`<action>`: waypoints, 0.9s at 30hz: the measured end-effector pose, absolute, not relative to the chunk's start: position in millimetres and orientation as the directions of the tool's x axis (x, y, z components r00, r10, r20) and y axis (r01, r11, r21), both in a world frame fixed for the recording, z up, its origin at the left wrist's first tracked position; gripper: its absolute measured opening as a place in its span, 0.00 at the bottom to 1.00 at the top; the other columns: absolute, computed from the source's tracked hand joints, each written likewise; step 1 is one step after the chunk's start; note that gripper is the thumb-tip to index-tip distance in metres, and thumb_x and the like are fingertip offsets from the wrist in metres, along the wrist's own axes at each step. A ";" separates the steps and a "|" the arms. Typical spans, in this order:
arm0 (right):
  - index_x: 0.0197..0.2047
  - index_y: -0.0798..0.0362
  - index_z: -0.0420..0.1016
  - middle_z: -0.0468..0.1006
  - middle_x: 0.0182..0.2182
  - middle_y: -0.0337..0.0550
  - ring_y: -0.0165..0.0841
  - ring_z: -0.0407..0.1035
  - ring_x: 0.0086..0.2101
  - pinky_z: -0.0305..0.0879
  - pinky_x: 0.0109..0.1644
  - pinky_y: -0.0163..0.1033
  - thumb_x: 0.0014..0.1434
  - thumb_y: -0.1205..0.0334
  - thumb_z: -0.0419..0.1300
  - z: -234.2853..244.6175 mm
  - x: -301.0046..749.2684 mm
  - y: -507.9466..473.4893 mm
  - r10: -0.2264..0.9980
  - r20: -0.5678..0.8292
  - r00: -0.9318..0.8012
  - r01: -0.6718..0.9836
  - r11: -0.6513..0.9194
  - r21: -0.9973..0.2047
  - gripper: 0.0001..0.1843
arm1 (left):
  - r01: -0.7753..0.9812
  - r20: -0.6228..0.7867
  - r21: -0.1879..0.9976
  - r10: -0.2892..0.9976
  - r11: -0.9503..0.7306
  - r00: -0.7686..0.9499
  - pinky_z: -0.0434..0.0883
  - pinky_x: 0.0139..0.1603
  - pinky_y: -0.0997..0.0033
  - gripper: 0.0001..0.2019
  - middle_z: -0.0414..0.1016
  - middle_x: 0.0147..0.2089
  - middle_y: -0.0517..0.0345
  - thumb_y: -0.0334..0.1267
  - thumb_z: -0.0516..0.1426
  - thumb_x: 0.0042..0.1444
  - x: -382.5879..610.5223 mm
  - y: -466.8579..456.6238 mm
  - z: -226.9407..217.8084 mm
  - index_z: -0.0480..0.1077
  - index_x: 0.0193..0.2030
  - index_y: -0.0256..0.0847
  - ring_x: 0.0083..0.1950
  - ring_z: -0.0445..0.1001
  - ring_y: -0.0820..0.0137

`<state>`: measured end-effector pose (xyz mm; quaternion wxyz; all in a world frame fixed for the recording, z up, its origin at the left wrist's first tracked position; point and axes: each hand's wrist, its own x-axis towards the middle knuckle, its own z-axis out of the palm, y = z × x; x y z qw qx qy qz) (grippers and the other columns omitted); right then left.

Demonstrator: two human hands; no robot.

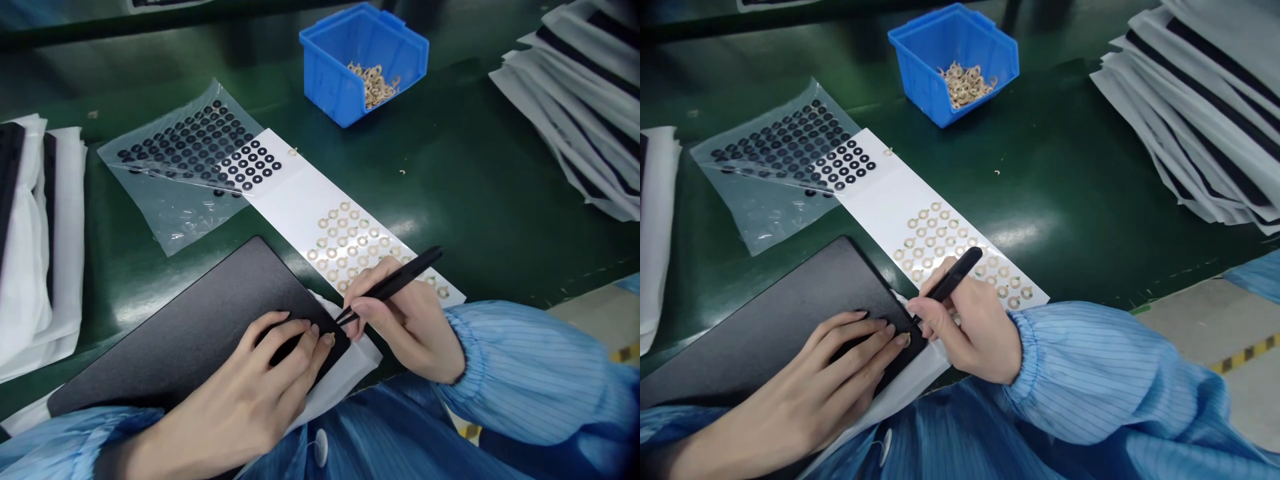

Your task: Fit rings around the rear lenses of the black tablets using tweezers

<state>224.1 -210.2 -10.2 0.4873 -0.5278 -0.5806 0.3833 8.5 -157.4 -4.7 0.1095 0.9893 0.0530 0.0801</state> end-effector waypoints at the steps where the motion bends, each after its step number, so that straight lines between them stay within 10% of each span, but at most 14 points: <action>1: 0.35 0.54 0.63 0.69 0.26 0.39 0.26 0.71 0.21 0.70 0.24 0.32 0.64 0.65 0.52 -9.6 224.5 -210.4 0.988 0.154 0.031 0.234 0.143 -0.962 0.04 | 0.095 0.147 0.233 0.131 -0.968 0.980 0.55 0.60 0.49 0.20 0.71 0.53 0.48 0.30 0.52 0.63 8.8 -158.8 -5.1 0.61 0.61 0.26 0.57 0.61 0.55; 27: 0.37 0.50 0.63 0.70 0.27 0.37 0.29 0.70 0.25 0.66 0.28 0.35 0.59 0.69 0.57 -15.0 224.1 -217.3 0.931 0.329 -0.161 0.213 0.358 -0.909 0.06 | 0.166 0.279 0.306 0.255 -0.938 0.926 0.67 0.52 0.54 0.13 0.72 0.46 0.43 0.27 0.53 0.60 13.6 -155.6 -5.1 0.68 0.51 0.24 0.52 0.65 0.56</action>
